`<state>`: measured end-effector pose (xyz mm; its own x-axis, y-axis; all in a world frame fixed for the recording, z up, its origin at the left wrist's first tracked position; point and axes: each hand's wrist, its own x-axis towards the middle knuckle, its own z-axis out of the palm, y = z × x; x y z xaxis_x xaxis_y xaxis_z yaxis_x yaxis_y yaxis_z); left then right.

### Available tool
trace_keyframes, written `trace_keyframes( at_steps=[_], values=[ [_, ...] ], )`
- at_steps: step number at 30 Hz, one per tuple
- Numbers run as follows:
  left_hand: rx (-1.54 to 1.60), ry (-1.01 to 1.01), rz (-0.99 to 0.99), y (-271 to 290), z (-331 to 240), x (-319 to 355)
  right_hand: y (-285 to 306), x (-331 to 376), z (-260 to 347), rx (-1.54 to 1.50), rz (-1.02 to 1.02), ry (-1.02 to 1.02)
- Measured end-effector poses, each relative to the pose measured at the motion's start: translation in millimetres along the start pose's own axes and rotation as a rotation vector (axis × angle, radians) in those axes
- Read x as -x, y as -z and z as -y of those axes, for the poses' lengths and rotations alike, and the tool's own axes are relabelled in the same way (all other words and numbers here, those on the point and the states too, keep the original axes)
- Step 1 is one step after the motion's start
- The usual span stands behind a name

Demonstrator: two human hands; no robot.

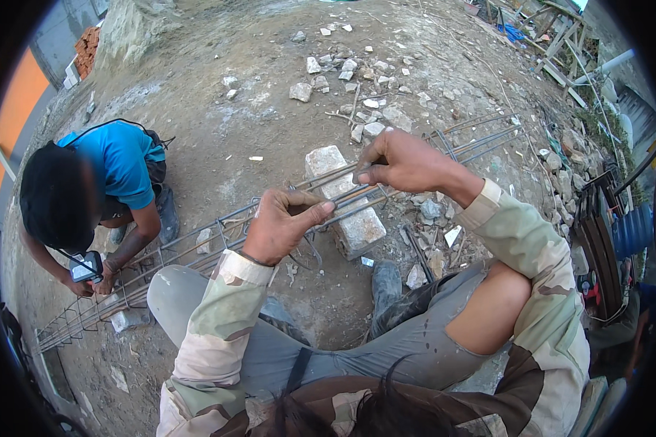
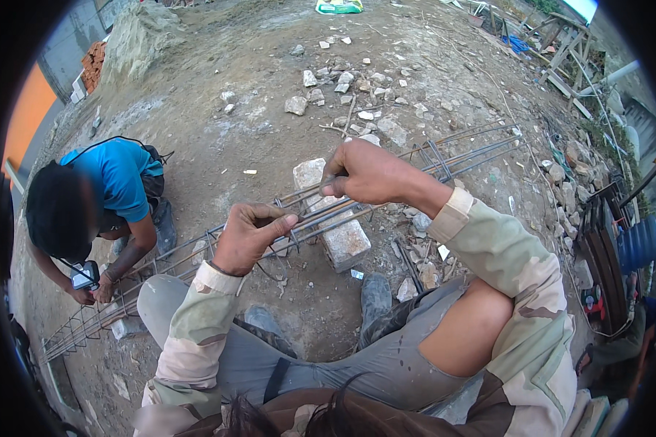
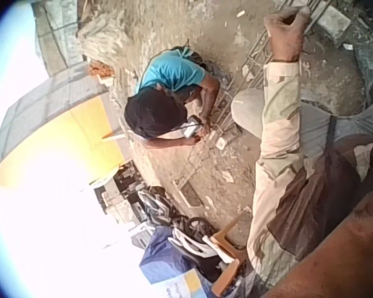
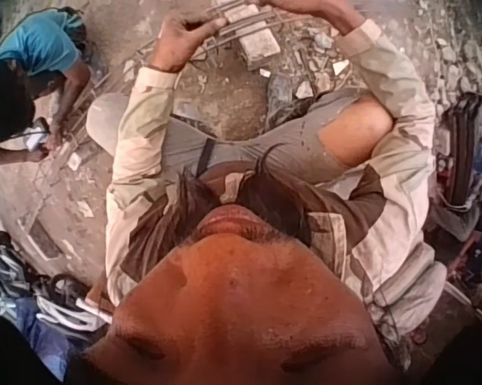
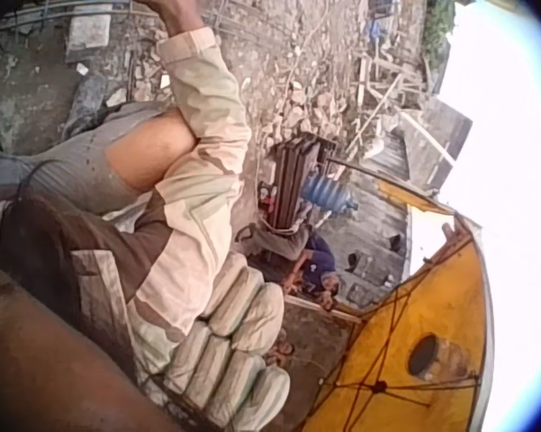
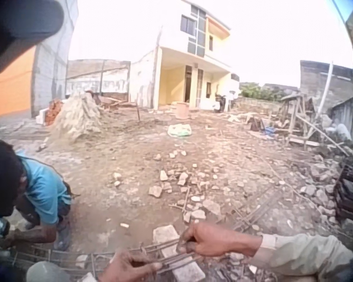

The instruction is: The person constructs a rebar column by wrapping tie wire around intersecting rebar rods and tightening the wire using pliers and by hand.

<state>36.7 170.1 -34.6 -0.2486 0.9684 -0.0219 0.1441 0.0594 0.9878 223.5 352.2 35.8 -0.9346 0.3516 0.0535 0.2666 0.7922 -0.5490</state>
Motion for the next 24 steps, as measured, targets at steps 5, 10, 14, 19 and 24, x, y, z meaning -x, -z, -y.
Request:
trace_keyframes(
  at_steps=[5,10,14,19,24],
  values=[
    [-0.348,-0.341,-0.099,10,7,1,-28,8,-4,-0.666,0.432,-0.337],
    [-0.347,-0.129,0.266,2,4,9,-47,15,-14,-0.586,0.831,-0.195],
    [0.323,0.477,0.399,-8,59,13,-35,4,21,0.53,0.277,0.15],
    [0.308,0.344,0.383,-13,75,15,-27,12,7,0.019,0.228,0.117],
    [-0.337,-0.073,0.209,-15,52,14,-53,13,-30,-0.681,0.617,-0.344]
  ],
)
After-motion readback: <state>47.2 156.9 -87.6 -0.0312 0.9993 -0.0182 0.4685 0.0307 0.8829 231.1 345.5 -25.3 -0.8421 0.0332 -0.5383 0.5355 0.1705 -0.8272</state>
